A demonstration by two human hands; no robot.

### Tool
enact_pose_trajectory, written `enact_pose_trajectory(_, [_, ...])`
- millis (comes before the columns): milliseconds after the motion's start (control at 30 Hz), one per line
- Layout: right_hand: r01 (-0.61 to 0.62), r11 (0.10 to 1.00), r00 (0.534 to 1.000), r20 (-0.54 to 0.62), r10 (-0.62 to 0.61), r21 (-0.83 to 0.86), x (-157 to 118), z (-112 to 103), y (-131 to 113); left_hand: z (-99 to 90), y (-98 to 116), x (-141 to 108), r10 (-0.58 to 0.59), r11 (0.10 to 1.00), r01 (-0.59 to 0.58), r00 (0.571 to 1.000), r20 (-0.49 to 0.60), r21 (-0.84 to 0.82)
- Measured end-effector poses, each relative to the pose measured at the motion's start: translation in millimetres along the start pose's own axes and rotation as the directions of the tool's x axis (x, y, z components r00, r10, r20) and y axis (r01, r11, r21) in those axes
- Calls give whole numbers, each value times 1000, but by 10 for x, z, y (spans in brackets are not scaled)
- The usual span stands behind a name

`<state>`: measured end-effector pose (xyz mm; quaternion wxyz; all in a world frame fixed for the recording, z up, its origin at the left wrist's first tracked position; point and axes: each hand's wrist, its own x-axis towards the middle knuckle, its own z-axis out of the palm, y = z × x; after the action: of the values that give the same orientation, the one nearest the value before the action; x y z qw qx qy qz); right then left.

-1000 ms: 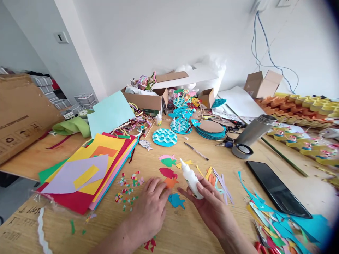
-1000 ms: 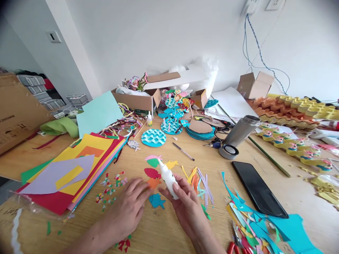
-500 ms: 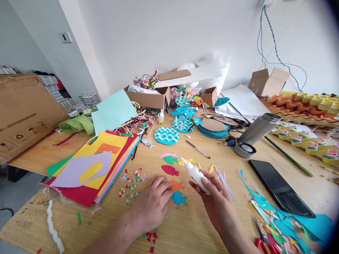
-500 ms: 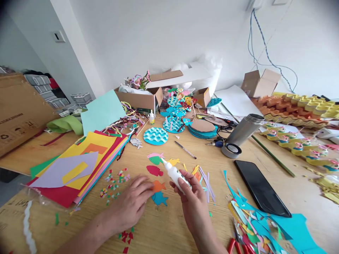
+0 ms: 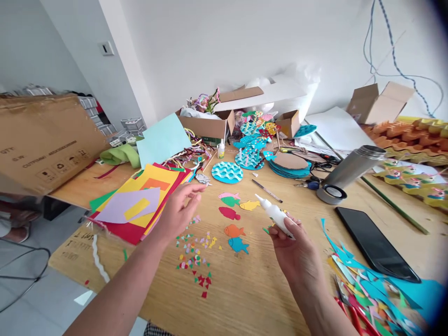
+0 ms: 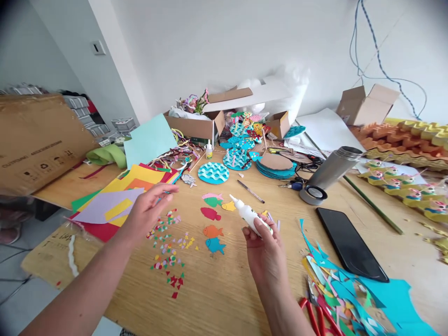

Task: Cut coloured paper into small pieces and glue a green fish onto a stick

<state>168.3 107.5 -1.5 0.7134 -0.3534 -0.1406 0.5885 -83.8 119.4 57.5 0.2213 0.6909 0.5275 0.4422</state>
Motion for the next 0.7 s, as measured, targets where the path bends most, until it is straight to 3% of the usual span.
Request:
enact_pose_trajectory(100, [-9,1000,1000,-5,9,21,2,8,-20,203,-82,219,113,965,-153,975,190,211])
enact_pose_trajectory(167, [-14,999,1000,4,14,43,17,0,-38,410,-179,372,48,918,-167,947,317,359])
enact_pose_trajectory(233, [-14,998,1000,13,13,59,40,-16,-51,619,-280,519,-1,904,-158,928,372,398])
enact_pose_trajectory(433, [3,999,1000,30,-4,34,86,-50,-53,999,-467,827,-211,847,-22,903,374,531])
enact_pose_trajectory(700, [-17,999,999,41,16,36,75,-44,-81,1073,-505,854,-367,829,81,826,429,553])
